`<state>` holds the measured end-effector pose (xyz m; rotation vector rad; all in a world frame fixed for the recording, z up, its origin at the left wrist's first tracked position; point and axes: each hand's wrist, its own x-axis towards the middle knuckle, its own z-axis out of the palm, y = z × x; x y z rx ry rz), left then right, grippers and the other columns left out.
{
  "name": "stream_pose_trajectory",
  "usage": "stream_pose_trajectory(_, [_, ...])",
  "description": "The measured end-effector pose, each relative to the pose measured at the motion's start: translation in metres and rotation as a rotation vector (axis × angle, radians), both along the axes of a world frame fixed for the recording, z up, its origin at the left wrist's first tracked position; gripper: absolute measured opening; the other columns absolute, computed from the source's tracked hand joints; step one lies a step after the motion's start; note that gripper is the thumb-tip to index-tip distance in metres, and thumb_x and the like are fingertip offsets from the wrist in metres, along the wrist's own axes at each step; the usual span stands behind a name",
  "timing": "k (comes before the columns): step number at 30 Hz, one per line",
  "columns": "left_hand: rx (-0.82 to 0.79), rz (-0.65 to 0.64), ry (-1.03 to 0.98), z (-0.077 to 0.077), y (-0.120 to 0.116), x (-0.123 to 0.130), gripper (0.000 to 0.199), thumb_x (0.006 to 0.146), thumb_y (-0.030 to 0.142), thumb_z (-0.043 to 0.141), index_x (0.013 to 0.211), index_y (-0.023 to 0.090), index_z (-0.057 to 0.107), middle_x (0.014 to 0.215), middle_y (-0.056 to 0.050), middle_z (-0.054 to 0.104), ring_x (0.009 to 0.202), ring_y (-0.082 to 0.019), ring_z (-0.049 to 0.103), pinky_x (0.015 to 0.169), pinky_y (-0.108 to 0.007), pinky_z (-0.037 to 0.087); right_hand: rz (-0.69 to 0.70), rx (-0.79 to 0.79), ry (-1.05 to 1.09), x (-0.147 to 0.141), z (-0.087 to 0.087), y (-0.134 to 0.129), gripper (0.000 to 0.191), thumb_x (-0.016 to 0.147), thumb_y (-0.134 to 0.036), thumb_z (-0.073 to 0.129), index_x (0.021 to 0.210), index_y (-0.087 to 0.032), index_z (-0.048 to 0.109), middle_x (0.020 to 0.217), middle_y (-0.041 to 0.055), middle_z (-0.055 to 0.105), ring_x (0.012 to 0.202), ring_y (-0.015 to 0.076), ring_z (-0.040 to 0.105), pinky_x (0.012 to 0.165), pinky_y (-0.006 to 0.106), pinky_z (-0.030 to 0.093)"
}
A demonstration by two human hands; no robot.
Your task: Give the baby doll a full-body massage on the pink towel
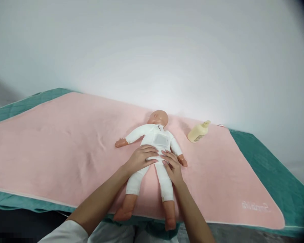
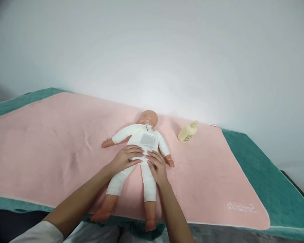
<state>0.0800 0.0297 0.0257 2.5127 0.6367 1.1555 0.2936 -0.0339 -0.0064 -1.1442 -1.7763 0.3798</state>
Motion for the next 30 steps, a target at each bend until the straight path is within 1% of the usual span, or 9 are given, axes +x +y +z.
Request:
stream_pose_trajectory(6, [-0.08,0.028,0.02,0.001,-0.001,0.002,0.021,0.09,0.038,0.061,0.1,0.024,0.072,0.106,-0.004,0.073,0.103,-0.019,0.065,0.094,-0.038,0.05,-0.029,-0.026,0.01,-0.001,-0.001,0.002,0.024,0.093,-0.03,0.056,0.112,-0.031,0.07,0.119,0.0034,0.069,0.12,0.0232,0.059,0.105,0.05,0.045])
stream_pose_trajectory(12, [-0.03,0.018,-0.009,-0.001,0.0,0.001,0.02,0.09,0.037,0.062,0.101,0.024,0.072,0.107,-0.004,0.074,0.103,-0.018,0.065,0.093,-0.035,0.051,-0.013,-0.021,0.02,-0.001,0.0,0.001,0.025,0.092,-0.027,0.057,0.113,-0.031,0.07,0.12,0.0037,0.069,0.121,0.0224,0.058,0.106,0.049,0.044])
stream_pose_trajectory(16, [-0.011,0.01,-0.009,0.002,-0.003,0.0,0.021,0.09,0.036,0.061,0.104,0.024,0.071,0.111,-0.005,0.072,0.109,-0.019,0.064,0.096,-0.038,0.05,-0.007,-0.011,0.049,0.0,0.005,0.001,0.022,0.091,-0.029,0.057,0.108,-0.029,0.071,0.121,0.0044,0.068,0.121,0.0234,0.057,0.106,0.05,0.044])
stream_pose_trajectory(21, [0.024,0.04,-0.073,0.011,-0.004,0.002,0.022,0.095,0.026,0.052,0.107,0.022,0.07,0.112,-0.007,0.071,0.114,-0.02,0.062,0.098,-0.041,0.05,-0.013,0.02,0.125,-0.006,0.017,0.013,0.02,0.091,-0.029,0.056,0.1,-0.026,0.073,0.117,0.0061,0.069,0.117,0.0233,0.059,0.104,0.049,0.046])
stream_pose_trajectory(24, [0.048,0.047,-0.076,0.017,0.001,0.006,0.022,0.095,0.024,0.051,0.105,0.022,0.07,0.109,-0.005,0.073,0.11,-0.019,0.063,0.1,-0.041,0.048,-0.007,0.042,0.128,-0.01,0.019,0.022,0.02,0.091,-0.028,0.055,0.099,-0.027,0.073,0.111,0.0056,0.071,0.112,0.0226,0.061,0.102,0.047,0.047])
stream_pose_trajectory(27, [0.048,0.026,-0.038,0.019,0.007,0.01,0.021,0.094,0.023,0.052,0.103,0.022,0.071,0.104,-0.004,0.074,0.104,-0.018,0.065,0.094,-0.037,0.05,-0.016,0.065,0.125,-0.011,0.018,0.026,0.019,0.091,-0.027,0.055,0.099,-0.027,0.073,0.108,0.0052,0.072,0.108,0.0223,0.063,0.099,0.046,0.049])
stream_pose_trajectory(30, [0.019,0.031,0.014,0.018,0.009,0.013,0.021,0.094,0.023,0.052,0.102,0.023,0.071,0.101,-0.003,0.074,0.098,-0.018,0.065,0.09,-0.036,0.05,-0.058,0.051,0.097,-0.012,0.014,0.026,0.02,0.091,-0.029,0.055,0.099,-0.026,0.073,0.105,0.0051,0.073,0.106,0.0232,0.064,0.098,0.047,0.049])
